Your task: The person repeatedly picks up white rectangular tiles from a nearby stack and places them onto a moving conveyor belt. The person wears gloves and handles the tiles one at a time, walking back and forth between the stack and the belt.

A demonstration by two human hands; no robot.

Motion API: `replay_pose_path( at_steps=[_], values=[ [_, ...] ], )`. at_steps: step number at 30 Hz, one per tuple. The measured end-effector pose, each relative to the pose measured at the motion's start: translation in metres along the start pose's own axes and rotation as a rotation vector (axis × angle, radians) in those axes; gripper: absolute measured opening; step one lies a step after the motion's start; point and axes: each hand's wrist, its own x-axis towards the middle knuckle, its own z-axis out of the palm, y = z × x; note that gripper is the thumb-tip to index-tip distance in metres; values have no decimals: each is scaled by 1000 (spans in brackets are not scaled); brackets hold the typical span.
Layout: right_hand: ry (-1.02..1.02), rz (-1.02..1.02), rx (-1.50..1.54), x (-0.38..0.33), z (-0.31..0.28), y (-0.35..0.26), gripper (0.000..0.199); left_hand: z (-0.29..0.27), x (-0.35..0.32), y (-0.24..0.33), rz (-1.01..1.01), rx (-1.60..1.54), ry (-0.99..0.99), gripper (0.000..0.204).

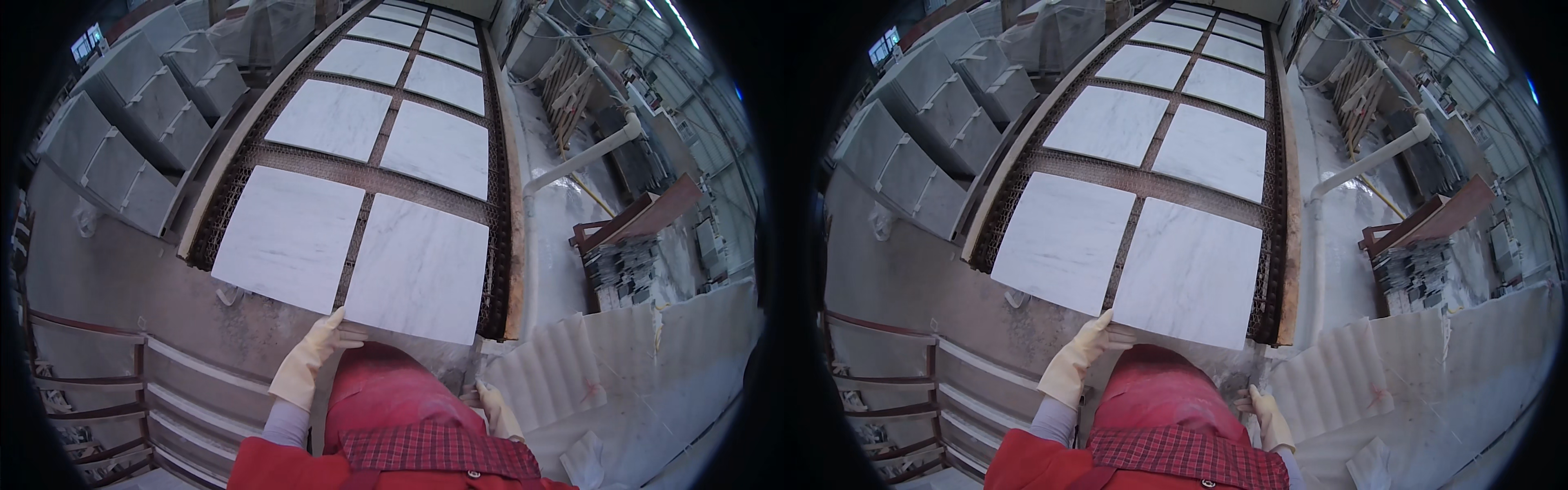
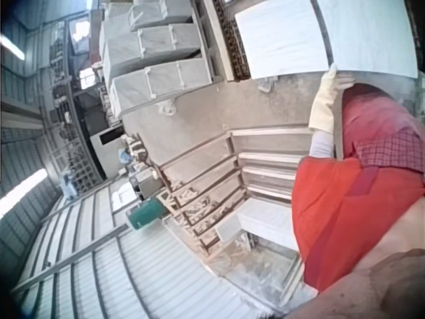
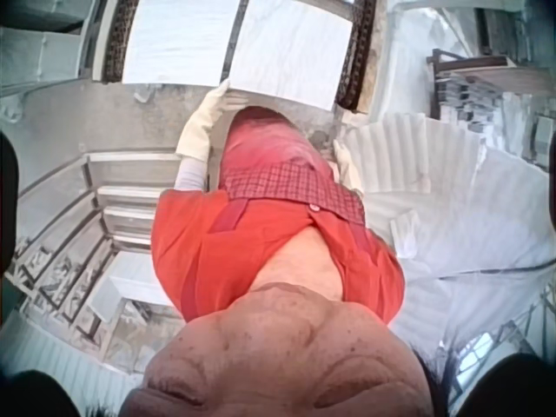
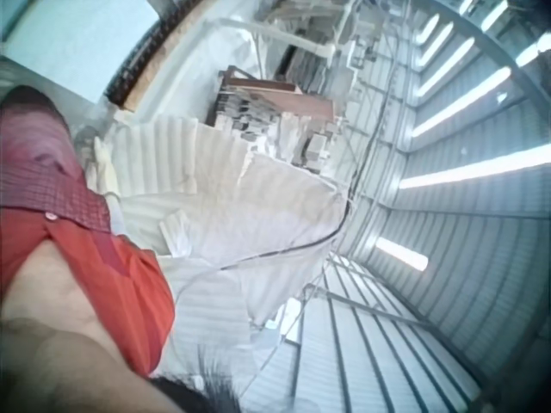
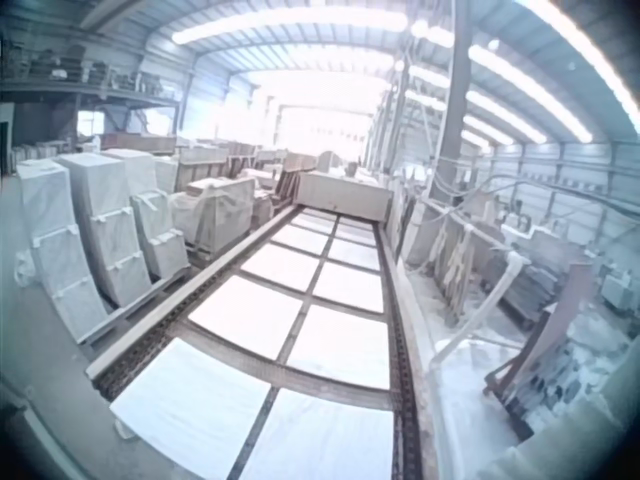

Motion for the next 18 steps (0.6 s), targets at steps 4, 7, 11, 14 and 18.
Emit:
replay_pose_path(
  at_steps=[4,7,11,14,18],
  values=[
    [24,-34,-34,-4,1,0,47,9,1,-1,28,-26,-7,69],
    [99,-8,-60,-21,14,-17,47,0,4,-2,49,-54,-48,68],
    [90,-28,31,-5,4,0,46,0,5,5,41,-16,-89,71],
    [85,-69,112,1,4,8,43,2,5,8,17,12,-91,76],
    [96,-144,147,-7,9,1,44,0,3,3,-58,-19,-29,93]
  ],
)
